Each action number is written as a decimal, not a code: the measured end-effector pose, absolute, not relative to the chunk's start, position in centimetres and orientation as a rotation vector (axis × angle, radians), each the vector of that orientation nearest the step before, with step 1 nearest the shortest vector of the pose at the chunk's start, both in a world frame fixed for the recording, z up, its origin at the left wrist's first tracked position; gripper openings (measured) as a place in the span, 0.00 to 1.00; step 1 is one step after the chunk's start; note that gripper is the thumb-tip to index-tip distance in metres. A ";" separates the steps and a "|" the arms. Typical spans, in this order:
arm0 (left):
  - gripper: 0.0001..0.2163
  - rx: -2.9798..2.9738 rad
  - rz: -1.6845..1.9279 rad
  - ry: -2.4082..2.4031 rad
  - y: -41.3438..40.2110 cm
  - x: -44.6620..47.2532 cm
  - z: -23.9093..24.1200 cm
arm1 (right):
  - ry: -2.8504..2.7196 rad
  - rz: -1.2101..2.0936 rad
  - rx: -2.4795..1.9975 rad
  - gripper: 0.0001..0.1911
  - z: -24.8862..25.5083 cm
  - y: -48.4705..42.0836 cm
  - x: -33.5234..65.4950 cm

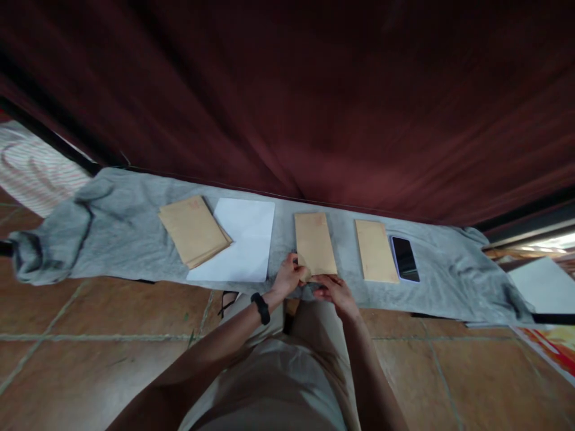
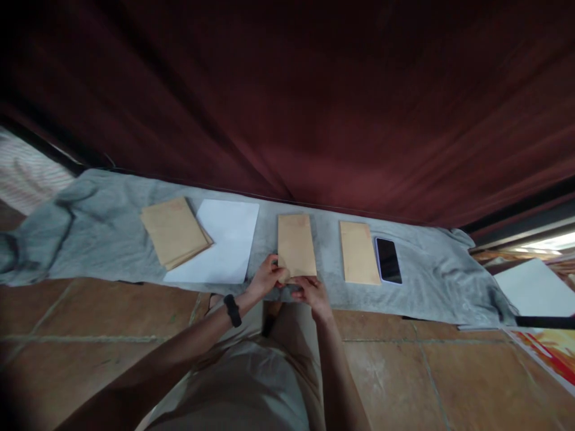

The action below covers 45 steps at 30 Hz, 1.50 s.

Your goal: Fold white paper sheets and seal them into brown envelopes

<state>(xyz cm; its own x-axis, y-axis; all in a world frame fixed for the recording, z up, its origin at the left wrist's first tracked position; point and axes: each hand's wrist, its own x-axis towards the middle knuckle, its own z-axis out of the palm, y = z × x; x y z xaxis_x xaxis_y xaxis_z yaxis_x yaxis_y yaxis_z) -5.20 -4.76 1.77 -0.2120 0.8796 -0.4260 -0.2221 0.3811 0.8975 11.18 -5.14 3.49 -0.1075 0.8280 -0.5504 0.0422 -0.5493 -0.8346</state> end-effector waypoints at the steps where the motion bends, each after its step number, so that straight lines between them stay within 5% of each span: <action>1: 0.18 0.641 1.148 1.442 -4.8 -5.3 1.8 | -0.999 1.730 -1.578 0.22 3.7 -5.3 11.6; 8: 0.23 0.913 1.186 1.669 -5.6 -5.5 2.8 | -1.417 1.148 -1.545 0.22 2.9 -5.4 13.3; 11: 0.19 1.184 1.043 1.768 -5.9 -5.4 3.2 | -1.773 0.730 -1.412 0.21 1.5 -4.8 12.6; 19: 0.18 1.557 0.559 1.880 -6.2 -5.1 4.2 | -2.168 0.368 -1.293 0.23 -2.7 -4.8 11.7; 32: 0.21 2.512 0.158 1.864 -7.0 -3.7 3.4 | -2.234 0.356 -1.226 0.25 -3.0 -4.6 12.5; 45: 0.20 2.688 0.293 1.557 -7.7 -5.7 1.0 | -2.232 0.509 -1.122 0.22 -1.7 -2.5 12.8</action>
<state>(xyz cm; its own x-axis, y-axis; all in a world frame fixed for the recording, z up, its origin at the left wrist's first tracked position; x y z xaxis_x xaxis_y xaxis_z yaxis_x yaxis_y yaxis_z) -5.75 -7.68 1.00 0.4845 0.8617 0.1506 0.8576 -0.5018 0.1125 12.77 -2.46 -1.74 -0.4756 0.8162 0.3279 0.5937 0.5729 -0.5651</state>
